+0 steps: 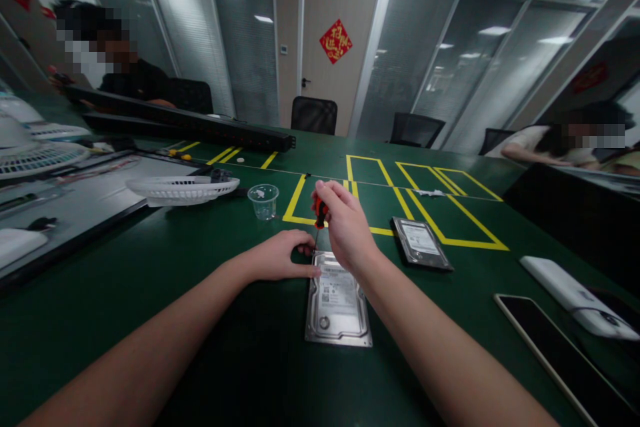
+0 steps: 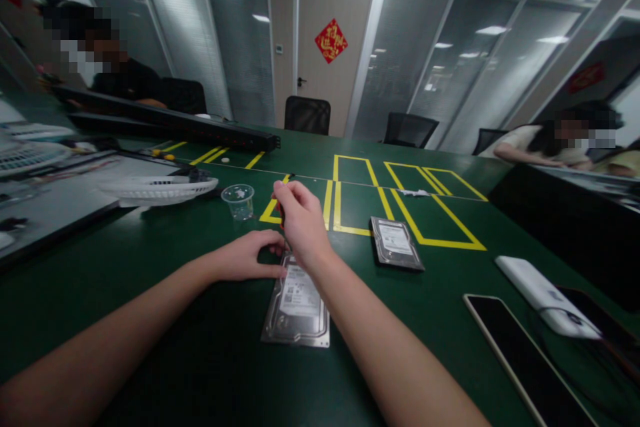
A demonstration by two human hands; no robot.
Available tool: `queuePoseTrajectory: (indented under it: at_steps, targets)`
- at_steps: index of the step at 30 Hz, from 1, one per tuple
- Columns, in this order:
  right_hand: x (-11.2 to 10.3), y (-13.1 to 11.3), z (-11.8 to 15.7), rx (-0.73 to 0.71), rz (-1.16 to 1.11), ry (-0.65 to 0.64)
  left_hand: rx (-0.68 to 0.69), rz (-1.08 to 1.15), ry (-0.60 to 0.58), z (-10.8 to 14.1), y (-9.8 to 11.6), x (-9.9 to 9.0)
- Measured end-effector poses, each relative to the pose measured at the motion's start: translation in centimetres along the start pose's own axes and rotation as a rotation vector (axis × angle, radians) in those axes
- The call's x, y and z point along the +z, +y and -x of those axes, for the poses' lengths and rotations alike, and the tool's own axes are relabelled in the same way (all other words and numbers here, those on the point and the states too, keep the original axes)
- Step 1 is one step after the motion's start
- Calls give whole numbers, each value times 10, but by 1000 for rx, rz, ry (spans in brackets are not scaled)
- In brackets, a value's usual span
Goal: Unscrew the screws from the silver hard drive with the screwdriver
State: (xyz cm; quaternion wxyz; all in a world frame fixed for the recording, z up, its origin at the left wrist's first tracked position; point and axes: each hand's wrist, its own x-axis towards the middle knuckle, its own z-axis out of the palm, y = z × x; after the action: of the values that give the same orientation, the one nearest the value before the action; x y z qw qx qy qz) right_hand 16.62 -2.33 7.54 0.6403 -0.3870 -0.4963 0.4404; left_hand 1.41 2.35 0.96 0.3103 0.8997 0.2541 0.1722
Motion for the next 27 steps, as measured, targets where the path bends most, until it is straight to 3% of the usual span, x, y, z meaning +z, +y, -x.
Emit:
queuePoseTrajectory:
  at_steps: [6,14,27]
  targets:
    - [-2,-1,-1,-38,38,11,6,-10,-14,0,-1,0]
    - [0,5,-3,25,-60,71,4,-18,-9,0,-2,1]
    - [-2,1,0,-51,29,43,-1,-11,2,0,1,0]
